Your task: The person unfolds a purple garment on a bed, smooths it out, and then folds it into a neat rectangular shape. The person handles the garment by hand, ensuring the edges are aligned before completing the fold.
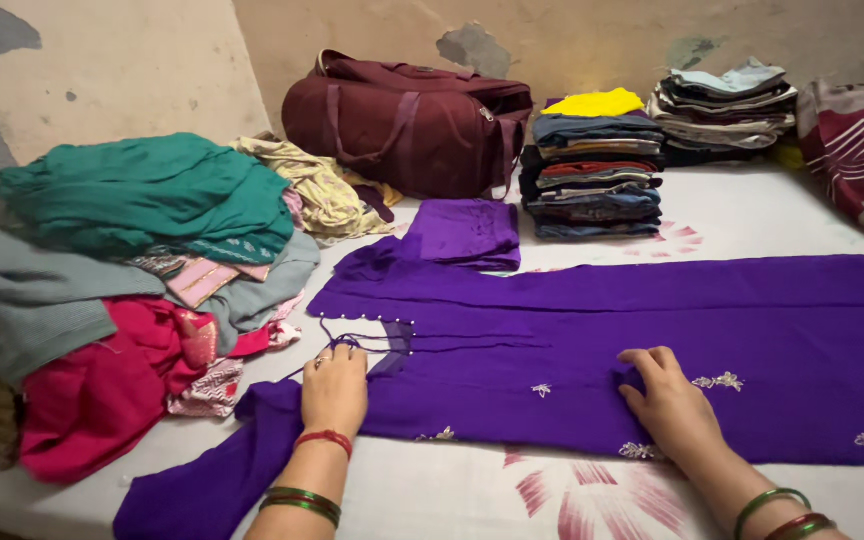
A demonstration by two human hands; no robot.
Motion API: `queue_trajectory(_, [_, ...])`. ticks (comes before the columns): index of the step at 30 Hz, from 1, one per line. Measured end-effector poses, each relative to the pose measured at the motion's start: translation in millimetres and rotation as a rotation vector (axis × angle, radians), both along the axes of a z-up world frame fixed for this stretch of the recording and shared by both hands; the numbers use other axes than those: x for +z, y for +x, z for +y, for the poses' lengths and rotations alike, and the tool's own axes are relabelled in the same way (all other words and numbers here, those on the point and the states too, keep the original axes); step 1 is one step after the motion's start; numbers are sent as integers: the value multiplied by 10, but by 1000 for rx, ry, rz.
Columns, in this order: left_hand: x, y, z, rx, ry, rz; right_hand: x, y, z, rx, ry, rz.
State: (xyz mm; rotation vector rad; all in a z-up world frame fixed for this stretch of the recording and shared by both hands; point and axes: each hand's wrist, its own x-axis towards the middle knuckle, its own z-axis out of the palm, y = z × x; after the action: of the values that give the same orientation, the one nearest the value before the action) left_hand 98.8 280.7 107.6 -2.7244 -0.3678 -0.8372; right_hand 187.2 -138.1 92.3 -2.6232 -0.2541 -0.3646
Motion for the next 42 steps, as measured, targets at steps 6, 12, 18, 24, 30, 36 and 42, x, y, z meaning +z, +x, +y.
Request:
queue_trajectory(6, [219, -1017, 144, -109, -371, -412, 20, 50, -35, 39, -48, -101])
queue_trajectory(12, [-103, -2185, 424, 88, -387, -575, 395, -505, 265, 42, -57, -236])
queue_trajectory(18, [-466, -2349, 318, -42, -282, -445, 457, -1090, 1113, 391, 110, -64])
queue_trajectory(24, [-83, -2307, 256, 293, -678, -120, 199, -1633, 1814, 819, 167, 47])
queue_trajectory(30, [-34, -1795, 277, -242, -1373, -679, 343, -2155, 2337, 927, 271, 251])
queue_trajectory(36, [-46, -1465, 142, -781, -2115, -644, 470, -1957, 2733, 860, 585, -19])
queue_trajectory(42, [-51, -1335, 473, -522, -1458, -554, 888, -873, 2860, 833, 516, -161])
